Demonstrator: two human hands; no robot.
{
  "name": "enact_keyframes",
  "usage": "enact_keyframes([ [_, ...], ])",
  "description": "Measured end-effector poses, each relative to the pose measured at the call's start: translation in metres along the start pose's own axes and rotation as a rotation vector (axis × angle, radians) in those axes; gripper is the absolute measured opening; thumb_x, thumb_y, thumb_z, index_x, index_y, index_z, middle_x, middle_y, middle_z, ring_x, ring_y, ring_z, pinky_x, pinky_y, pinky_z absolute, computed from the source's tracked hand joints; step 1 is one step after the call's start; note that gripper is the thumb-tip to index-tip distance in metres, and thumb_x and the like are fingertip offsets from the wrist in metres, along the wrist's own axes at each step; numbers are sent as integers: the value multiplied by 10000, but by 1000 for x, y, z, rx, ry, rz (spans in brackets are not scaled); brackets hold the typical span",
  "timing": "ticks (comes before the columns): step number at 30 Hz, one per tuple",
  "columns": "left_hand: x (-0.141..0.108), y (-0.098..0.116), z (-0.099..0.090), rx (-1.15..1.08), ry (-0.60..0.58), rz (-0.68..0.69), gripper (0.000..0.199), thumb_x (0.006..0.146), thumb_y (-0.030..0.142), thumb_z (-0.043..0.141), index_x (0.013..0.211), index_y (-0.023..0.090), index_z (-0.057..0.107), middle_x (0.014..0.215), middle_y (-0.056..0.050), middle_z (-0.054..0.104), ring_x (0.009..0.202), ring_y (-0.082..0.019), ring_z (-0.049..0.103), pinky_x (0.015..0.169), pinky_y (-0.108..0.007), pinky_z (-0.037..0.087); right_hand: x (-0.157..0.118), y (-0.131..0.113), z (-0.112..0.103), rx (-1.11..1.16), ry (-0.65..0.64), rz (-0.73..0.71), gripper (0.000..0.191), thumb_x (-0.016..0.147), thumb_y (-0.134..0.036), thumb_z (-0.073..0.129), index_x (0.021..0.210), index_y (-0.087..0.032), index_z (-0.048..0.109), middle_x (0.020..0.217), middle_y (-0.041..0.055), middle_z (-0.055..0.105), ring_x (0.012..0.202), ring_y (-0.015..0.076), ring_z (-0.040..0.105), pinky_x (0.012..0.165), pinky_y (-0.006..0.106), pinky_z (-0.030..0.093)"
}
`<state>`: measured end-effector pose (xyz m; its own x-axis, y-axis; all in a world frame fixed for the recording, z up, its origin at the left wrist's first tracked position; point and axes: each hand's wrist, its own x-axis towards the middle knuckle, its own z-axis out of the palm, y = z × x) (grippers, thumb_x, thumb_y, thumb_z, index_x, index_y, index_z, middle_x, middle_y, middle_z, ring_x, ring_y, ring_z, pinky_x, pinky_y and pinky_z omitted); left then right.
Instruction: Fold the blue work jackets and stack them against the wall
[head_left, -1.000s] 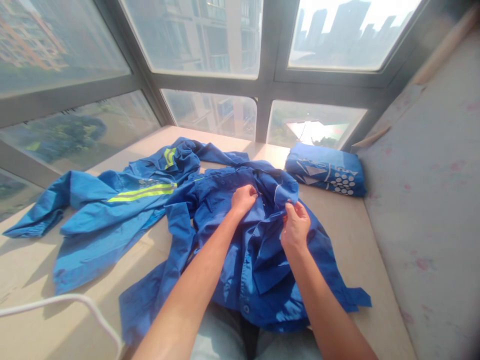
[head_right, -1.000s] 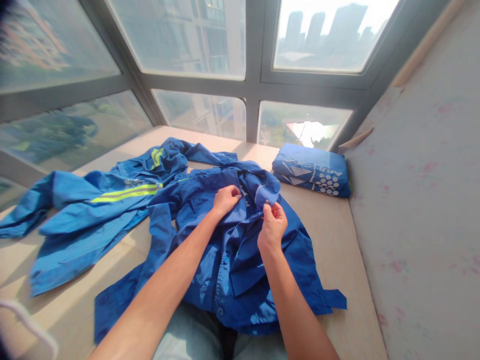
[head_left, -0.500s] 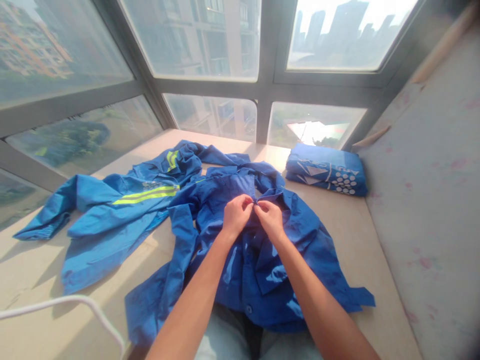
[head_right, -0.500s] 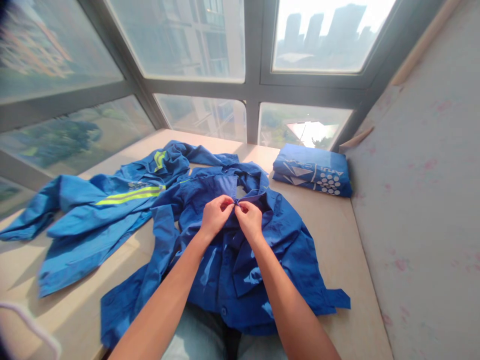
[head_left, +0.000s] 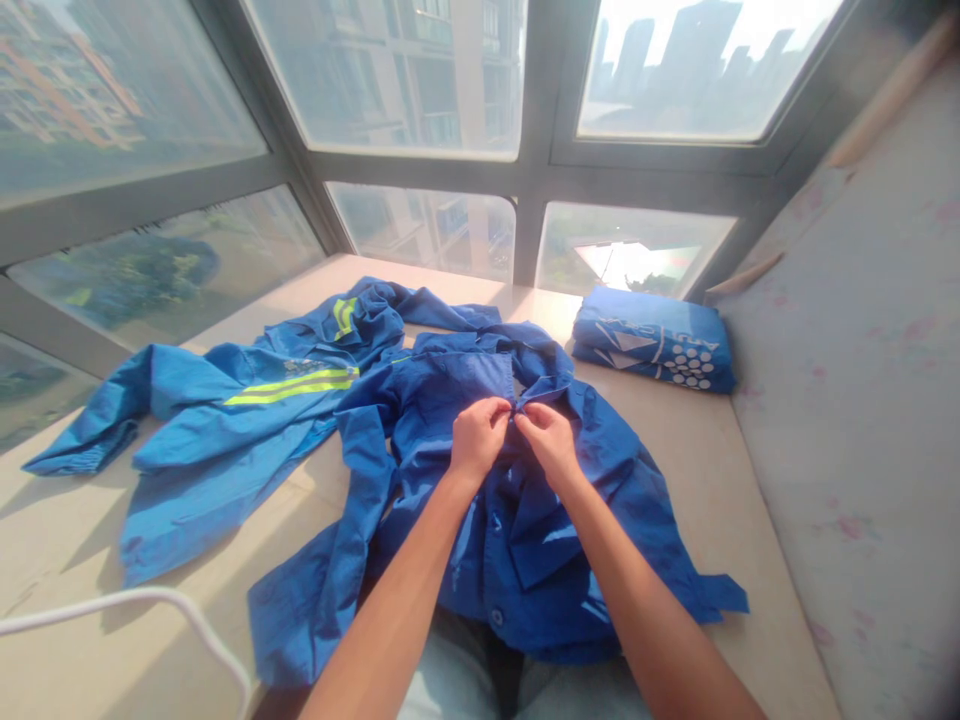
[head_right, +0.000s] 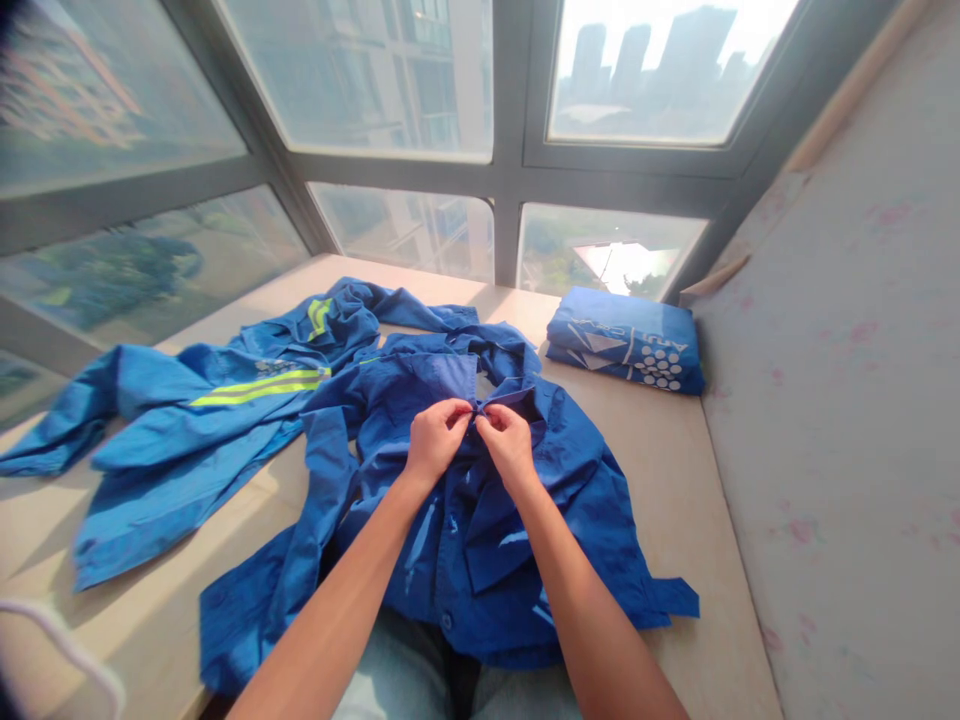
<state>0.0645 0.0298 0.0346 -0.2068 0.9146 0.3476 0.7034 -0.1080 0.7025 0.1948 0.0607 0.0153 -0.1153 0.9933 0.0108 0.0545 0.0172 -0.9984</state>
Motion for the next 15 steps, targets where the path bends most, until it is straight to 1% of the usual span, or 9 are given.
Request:
enact_keyframes([
  [4,-1,3,1,100,-15,68,178,867,110,605,908,223,737,929,-29,766,874,-193,699,803,-297,525,-1,-2,-2,-27,-61,-32,290,676,-412,676,858,-196,614,669,-17,623,615,152,549,577,254,435],
  [6,-2,3,3,110,-16,78,192,866,99,603,914,224,740,934,-29,768,880,-193,701,808,-298,526,-1,-2,-3,16,-124,-23,282,679,-394,665,877,-212,582,666,-26,619,604,152,555,573,256,440],
  [9,-2,2,5,71,-4,65,200,865,96,605,918,229,745,947,-24,774,881,-187,708,817,-293,532,0,1,-6,126,-229,2,236,720,-364,616,907,-226,572,700,-16,652,642,168,605,621,273,487],
  [11,-3,1,7,32,-12,59,200,862,98,610,918,231,748,951,-21,777,879,-183,712,820,-291,538,0,3,-8,123,-221,-6,190,764,-374,582,889,-231,575,703,-7,663,647,174,621,629,280,498],
  [15,-4,-1,8,-45,-33,44,220,849,85,598,912,227,754,957,-25,779,893,-181,717,849,-296,547,2,1,-12,-115,-121,-114,179,815,-400,565,810,-224,599,671,-2,656,601,163,593,590,264,456],
])
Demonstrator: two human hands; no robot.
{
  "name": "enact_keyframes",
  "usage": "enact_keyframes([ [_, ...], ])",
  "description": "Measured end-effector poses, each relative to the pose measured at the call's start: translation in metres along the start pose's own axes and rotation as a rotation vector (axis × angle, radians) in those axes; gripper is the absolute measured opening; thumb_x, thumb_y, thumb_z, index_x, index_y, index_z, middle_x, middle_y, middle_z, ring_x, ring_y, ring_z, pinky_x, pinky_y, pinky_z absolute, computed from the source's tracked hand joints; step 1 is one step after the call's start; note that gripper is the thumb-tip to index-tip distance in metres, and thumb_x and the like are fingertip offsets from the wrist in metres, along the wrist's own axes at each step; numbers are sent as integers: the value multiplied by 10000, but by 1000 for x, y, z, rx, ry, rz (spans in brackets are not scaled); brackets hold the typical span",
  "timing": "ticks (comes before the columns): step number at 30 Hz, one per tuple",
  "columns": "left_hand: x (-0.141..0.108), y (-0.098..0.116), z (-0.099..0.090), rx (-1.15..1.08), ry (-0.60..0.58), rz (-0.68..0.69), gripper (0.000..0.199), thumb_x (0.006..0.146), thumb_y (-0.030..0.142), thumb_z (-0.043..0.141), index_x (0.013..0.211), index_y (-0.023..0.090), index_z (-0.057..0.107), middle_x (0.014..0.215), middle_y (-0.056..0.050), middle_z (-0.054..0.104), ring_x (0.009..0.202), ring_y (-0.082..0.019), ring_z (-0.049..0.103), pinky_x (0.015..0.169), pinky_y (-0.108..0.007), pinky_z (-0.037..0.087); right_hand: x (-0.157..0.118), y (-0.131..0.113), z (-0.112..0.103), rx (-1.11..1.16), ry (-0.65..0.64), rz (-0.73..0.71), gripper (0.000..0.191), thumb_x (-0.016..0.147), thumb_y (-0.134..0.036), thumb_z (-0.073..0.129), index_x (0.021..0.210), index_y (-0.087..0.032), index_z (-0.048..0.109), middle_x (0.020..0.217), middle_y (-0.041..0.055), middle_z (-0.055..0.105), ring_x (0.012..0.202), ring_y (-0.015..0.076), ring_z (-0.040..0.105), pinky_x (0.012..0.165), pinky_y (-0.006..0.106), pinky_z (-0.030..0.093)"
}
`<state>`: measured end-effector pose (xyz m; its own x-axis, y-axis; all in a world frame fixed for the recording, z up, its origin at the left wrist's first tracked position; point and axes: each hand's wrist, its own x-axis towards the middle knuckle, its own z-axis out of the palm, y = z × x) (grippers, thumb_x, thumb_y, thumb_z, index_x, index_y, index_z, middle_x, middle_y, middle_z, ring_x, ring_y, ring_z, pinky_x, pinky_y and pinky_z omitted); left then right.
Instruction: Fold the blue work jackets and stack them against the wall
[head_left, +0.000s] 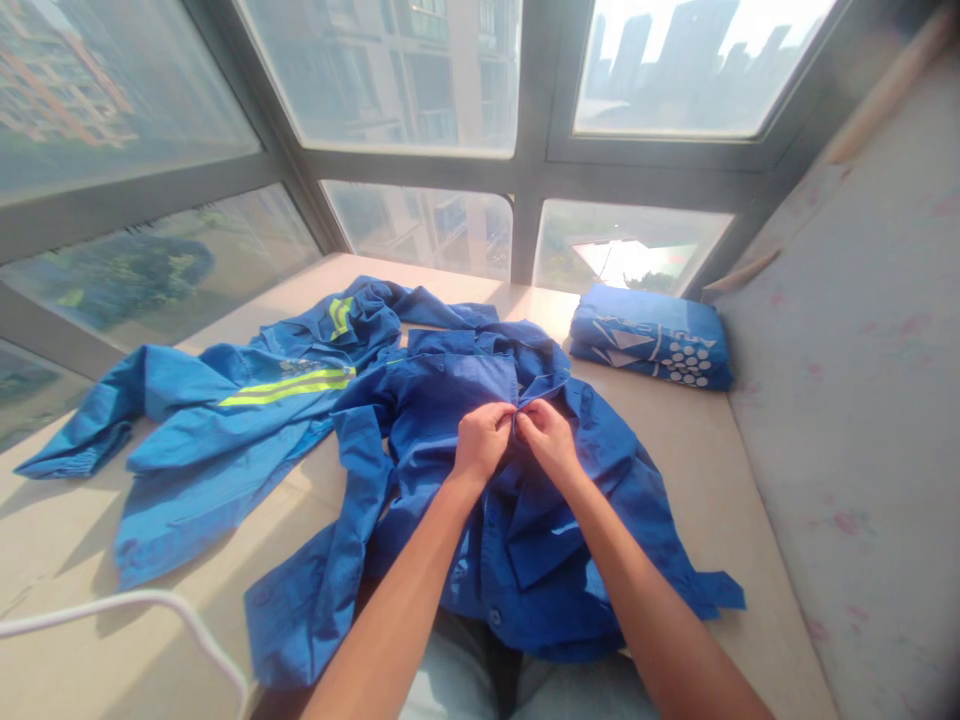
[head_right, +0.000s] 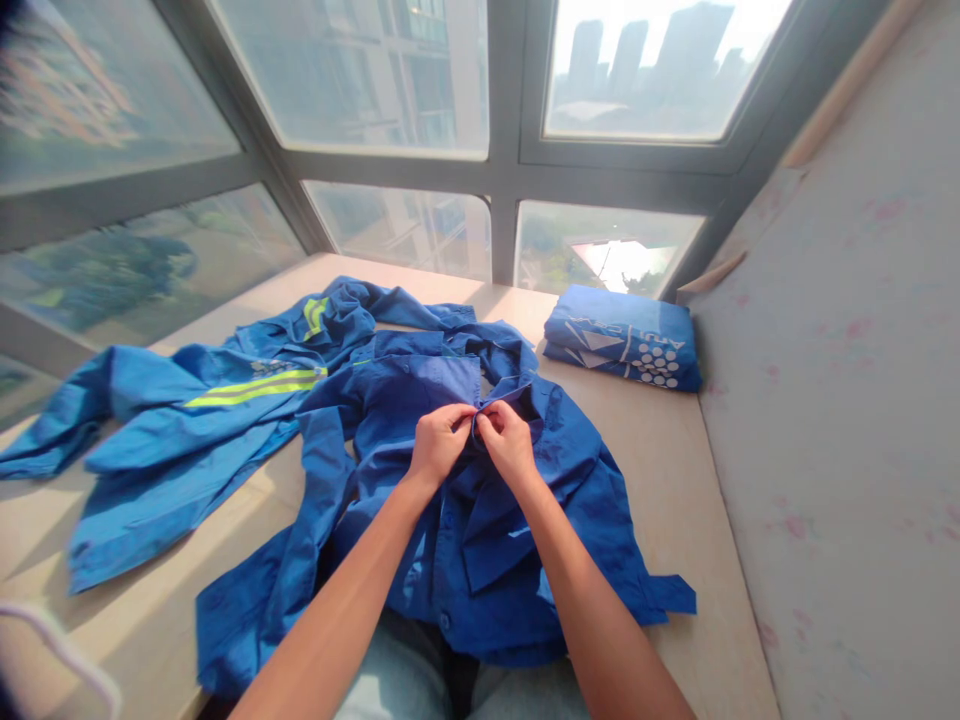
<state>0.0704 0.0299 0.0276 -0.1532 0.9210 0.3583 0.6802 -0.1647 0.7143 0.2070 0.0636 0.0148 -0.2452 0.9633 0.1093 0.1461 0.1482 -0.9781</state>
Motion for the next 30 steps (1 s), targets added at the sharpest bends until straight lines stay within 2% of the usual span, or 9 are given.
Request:
enact_keyframes([
  [4,0,0,-1,-166,-21,-74,208,845,117,586,927,210,752,940,-32,778,860,-175,723,837,-289,557,1,-6,-4,-177,37,-62,187,822,-387,572,807,-215,645,672,8,667,625,167,590,599,256,438],
  [7,1,0,0,-308,-33,-176,121,837,231,645,904,194,739,880,-38,771,815,-180,723,785,-279,562,0,-9,-2,-239,32,-97,164,829,-356,565,844,-224,661,683,7,670,637,171,599,618,257,441],
  [12,3,-3,10,-482,43,-357,142,781,315,707,813,177,707,805,-42,753,779,-177,712,737,-266,549,-4,-6,3,-331,19,-110,187,840,-321,547,960,-243,667,691,-4,663,620,170,599,635,263,441],
  [18,-1,-7,12,-556,53,-406,167,767,326,718,808,164,726,789,-40,752,745,-169,700,722,-262,532,-9,-3,2,-392,40,-135,183,889,-339,545,943,-235,686,730,10,687,633,171,610,648,265,441],
  [25,-3,-8,9,-556,71,-415,176,748,327,746,815,164,750,788,-47,759,764,-184,707,746,-282,536,-13,-3,5,-670,75,-247,210,956,-276,483,966,-233,689,920,64,731,852,198,647,719,262,419],
  [30,-6,-5,9,-664,72,-502,233,710,373,781,791,159,739,738,-33,741,690,-162,681,665,-263,538,-17,-5,6,-667,81,-217,224,968,-275,448,908,-238,661,865,50,719,791,191,637,652,257,369],
])
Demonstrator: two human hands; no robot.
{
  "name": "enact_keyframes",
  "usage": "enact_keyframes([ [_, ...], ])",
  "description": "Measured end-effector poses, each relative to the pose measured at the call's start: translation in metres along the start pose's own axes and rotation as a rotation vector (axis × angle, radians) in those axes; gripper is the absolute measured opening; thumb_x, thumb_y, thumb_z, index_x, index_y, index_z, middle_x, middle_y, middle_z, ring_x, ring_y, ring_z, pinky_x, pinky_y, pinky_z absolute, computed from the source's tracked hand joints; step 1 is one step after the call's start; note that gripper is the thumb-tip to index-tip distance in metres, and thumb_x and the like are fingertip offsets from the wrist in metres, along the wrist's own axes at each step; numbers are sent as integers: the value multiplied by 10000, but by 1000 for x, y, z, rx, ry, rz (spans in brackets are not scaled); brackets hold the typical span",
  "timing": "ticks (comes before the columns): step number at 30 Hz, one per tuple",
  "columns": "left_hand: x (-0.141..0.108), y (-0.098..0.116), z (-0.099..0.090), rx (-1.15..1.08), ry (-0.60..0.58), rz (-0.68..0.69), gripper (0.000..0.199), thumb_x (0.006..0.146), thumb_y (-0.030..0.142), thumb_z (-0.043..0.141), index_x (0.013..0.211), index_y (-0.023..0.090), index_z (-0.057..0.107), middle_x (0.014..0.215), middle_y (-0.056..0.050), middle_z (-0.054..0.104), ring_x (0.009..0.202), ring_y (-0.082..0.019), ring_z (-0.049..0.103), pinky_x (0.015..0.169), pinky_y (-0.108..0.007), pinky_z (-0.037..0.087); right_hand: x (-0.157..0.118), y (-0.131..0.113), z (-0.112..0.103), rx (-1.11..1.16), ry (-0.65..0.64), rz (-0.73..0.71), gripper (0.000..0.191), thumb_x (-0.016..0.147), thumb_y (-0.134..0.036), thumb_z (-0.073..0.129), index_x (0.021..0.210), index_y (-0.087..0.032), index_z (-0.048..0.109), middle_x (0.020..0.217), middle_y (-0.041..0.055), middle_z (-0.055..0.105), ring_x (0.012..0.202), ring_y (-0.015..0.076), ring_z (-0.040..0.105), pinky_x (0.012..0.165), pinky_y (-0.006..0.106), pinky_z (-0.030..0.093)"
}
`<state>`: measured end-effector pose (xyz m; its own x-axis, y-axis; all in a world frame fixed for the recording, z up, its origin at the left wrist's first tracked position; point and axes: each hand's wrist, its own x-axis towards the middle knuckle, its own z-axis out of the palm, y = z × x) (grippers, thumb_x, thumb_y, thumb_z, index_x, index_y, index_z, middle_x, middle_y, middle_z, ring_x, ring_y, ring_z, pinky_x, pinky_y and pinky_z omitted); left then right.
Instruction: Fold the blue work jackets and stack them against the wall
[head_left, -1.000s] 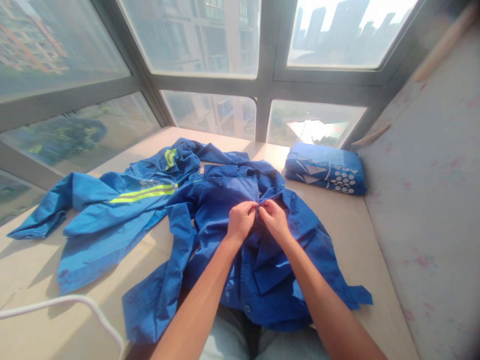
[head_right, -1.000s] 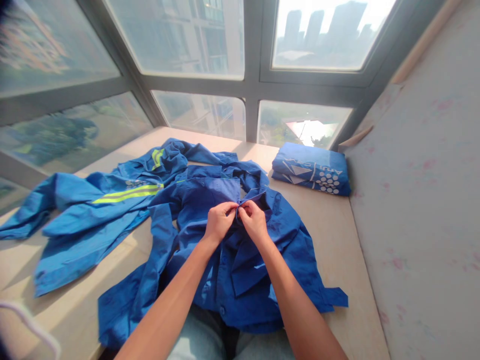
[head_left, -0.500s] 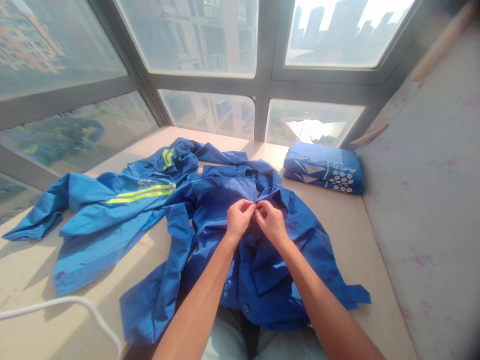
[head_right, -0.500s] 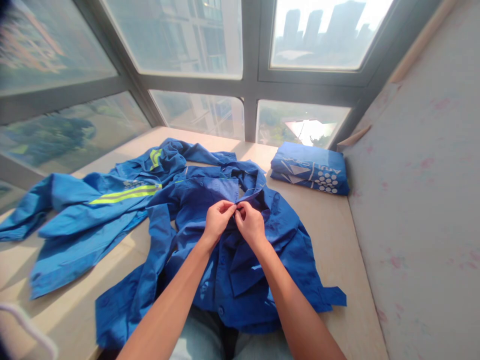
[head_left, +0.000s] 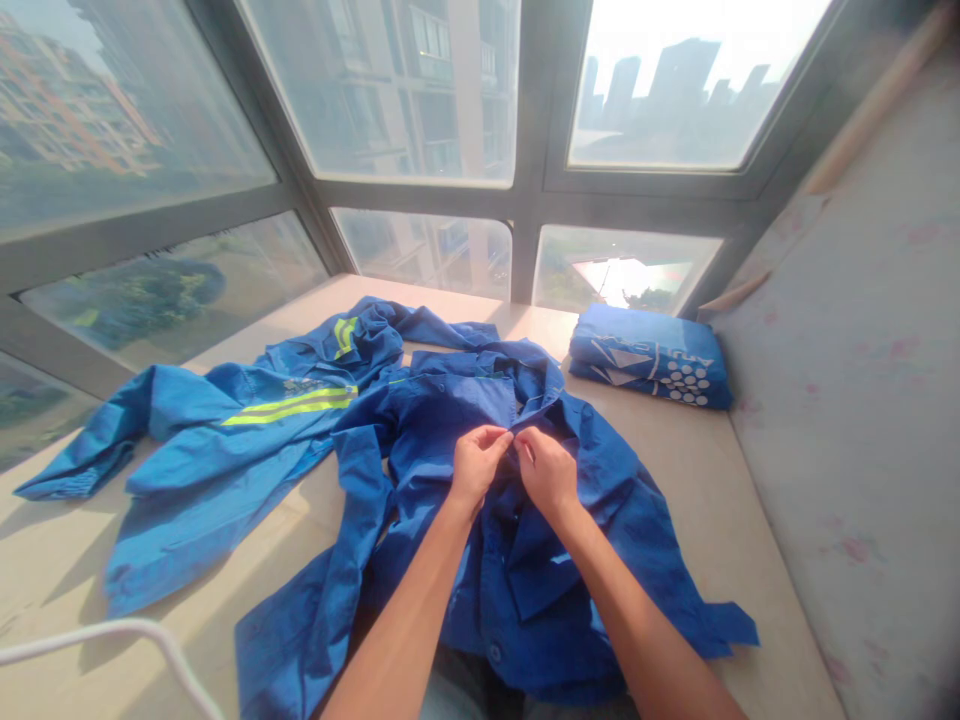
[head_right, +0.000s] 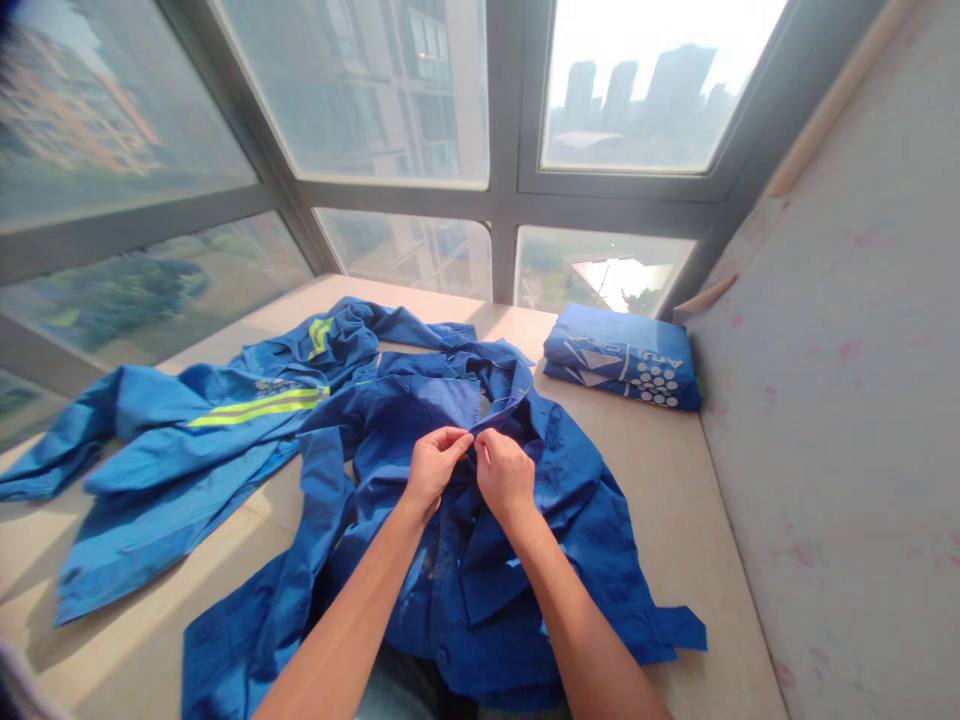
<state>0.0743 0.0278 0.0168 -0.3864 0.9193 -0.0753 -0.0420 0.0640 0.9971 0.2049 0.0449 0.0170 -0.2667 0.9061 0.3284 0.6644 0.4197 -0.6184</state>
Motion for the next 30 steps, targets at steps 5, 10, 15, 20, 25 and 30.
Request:
enact_keyframes([
  [5,-5,-2,0,-93,14,-91,306,661,417,822,803,163,726,725,-23,729,658,-147,668,623,-254,544,-1,0,2,170,-3,89,232,947,-325,452,893,-243,663,828,32,713,741,190,639,645,263,386],
  [10,-5,-6,-1,-71,-7,-54,309,669,416,816,816,160,723,724,-27,731,650,-151,671,622,-253,534,1,1,2,510,-31,212,201,884,-360,516,821,-227,652,664,4,676,638,185,627,633,269,443],
  [15,-2,-2,-9,174,-52,128,178,777,352,717,826,182,738,777,-31,751,727,-174,697,689,-263,531,7,3,-8,278,-97,81,139,860,-329,560,840,-242,667,684,3,680,612,170,597,603,263,393],
  [20,-3,2,-14,344,-132,217,159,812,338,677,862,211,757,820,-31,762,785,-187,707,728,-273,538,12,5,-19,50,-165,-48,83,851,-292,608,796,-267,664,678,-12,664,607,154,563,575,246,321],
  [25,-8,-3,-6,76,-19,3,253,741,418,742,836,183,747,760,-32,743,686,-170,688,616,-254,545,6,2,-14,91,-48,-44,203,887,-330,566,730,-238,655,660,10,638,625,154,546,603,249,332],
  [30,-14,-3,1,-88,28,-115,284,688,388,794,851,164,734,786,-41,752,689,-160,691,645,-263,564,-2,-2,-1,593,-1,207,244,835,-430,612,706,-223,622,626,-5,633,592,153,556,603,258,403],
])
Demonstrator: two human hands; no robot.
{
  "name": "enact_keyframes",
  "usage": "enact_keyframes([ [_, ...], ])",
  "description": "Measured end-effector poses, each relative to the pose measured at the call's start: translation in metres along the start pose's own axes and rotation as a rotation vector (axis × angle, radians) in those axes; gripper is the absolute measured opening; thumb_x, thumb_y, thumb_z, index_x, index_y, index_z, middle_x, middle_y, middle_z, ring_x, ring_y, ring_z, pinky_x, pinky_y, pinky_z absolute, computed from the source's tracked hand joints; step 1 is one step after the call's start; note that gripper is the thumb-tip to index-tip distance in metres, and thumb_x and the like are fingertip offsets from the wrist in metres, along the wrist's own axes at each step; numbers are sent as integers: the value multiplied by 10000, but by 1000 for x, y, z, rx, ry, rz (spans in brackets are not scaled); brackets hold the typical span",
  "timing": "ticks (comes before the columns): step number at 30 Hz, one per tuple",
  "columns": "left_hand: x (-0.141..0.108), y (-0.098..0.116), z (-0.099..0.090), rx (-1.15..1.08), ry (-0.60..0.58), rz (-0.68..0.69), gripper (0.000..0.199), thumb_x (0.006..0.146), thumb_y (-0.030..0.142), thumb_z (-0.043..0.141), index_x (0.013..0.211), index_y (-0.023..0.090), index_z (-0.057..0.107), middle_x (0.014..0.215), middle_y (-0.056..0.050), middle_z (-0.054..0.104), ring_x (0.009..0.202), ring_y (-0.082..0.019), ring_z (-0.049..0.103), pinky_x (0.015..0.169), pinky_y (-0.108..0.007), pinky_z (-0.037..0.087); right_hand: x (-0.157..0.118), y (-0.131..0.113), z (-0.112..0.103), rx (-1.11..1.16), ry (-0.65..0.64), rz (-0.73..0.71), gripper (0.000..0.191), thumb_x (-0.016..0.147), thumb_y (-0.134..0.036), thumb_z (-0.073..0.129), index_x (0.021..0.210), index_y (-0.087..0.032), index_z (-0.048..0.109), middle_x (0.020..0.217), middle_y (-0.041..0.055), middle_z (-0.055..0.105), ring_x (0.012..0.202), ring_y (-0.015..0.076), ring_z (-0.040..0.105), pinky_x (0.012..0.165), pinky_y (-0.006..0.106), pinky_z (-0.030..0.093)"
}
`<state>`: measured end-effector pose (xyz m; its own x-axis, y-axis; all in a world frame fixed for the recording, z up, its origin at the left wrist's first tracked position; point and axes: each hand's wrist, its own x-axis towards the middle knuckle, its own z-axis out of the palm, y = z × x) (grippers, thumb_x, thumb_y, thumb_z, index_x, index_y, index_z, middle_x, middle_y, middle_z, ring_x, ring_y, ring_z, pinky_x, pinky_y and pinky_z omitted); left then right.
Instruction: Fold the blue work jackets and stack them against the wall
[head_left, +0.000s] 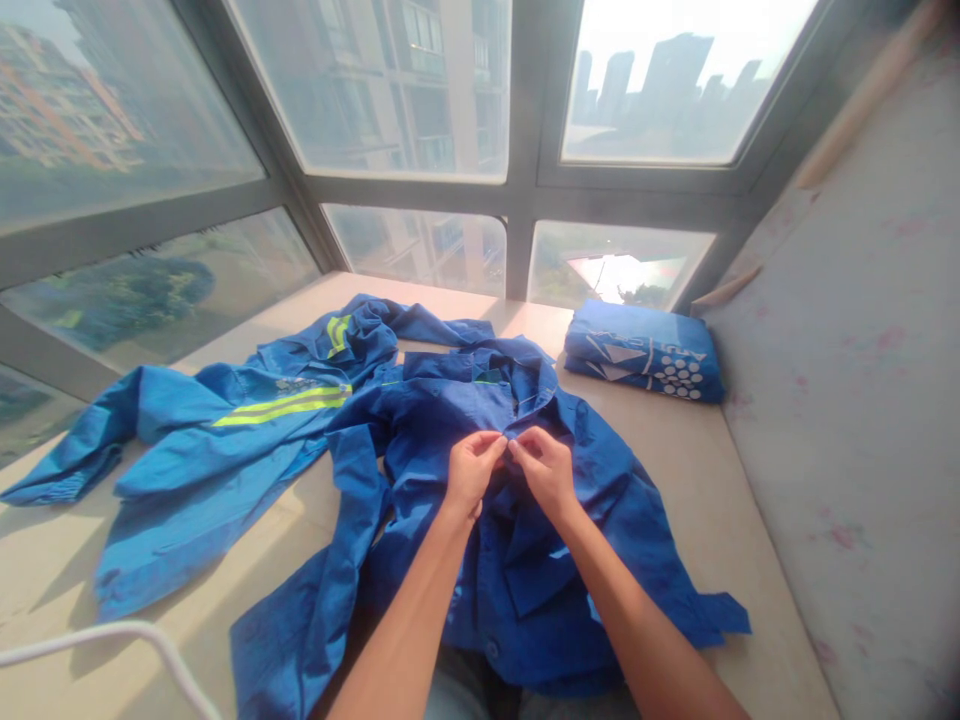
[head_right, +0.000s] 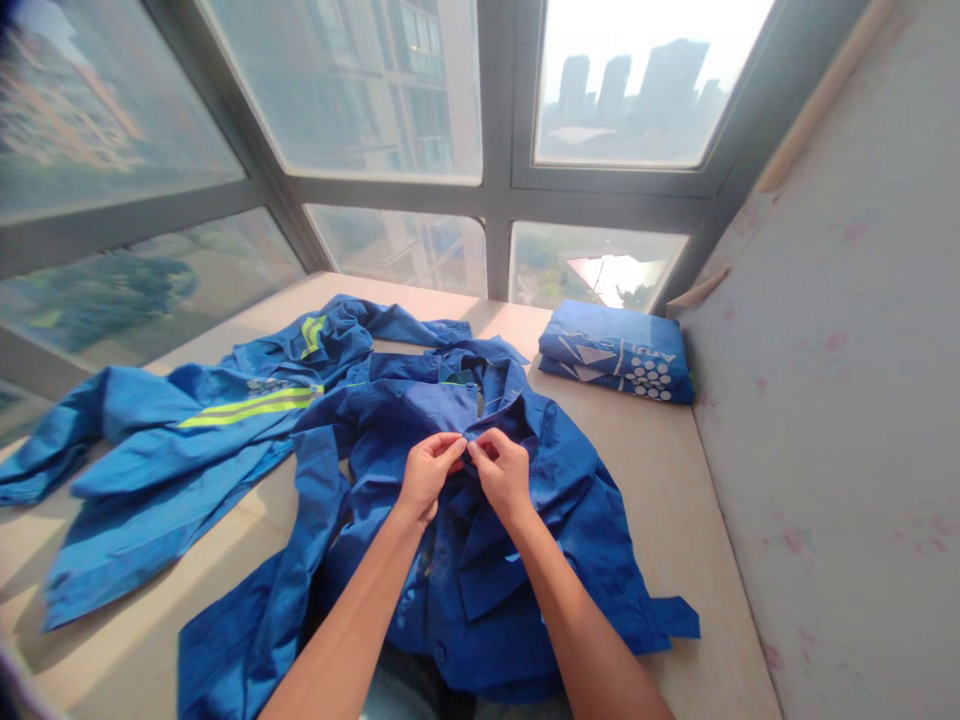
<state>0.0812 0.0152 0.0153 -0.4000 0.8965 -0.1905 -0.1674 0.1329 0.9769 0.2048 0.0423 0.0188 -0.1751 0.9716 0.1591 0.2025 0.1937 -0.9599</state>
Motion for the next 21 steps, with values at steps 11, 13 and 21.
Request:
enact_keyframes([
  [11,-10,-9,-13,685,-93,357,181,845,179,583,936,237,728,888,-26,768,786,-183,710,721,-267,520,6,9,-7,457,40,369,347,690,-506,732,758,-184,624,653,6,654,551,124,550,533,239,433],
  [13,-15,-4,-15,879,-164,373,228,850,147,562,965,257,725,911,-26,768,801,-188,709,712,-264,501,14,11,-11,449,189,374,406,706,-552,706,854,-179,643,750,30,683,600,142,598,551,254,474],
  [21,-12,53,-2,1313,-34,455,272,959,312,496,1152,275,684,1022,-37,757,908,-209,697,777,-285,496,60,19,-18,458,261,424,420,648,-499,739,901,-169,676,792,20,686,665,162,627,564,252,490],
])
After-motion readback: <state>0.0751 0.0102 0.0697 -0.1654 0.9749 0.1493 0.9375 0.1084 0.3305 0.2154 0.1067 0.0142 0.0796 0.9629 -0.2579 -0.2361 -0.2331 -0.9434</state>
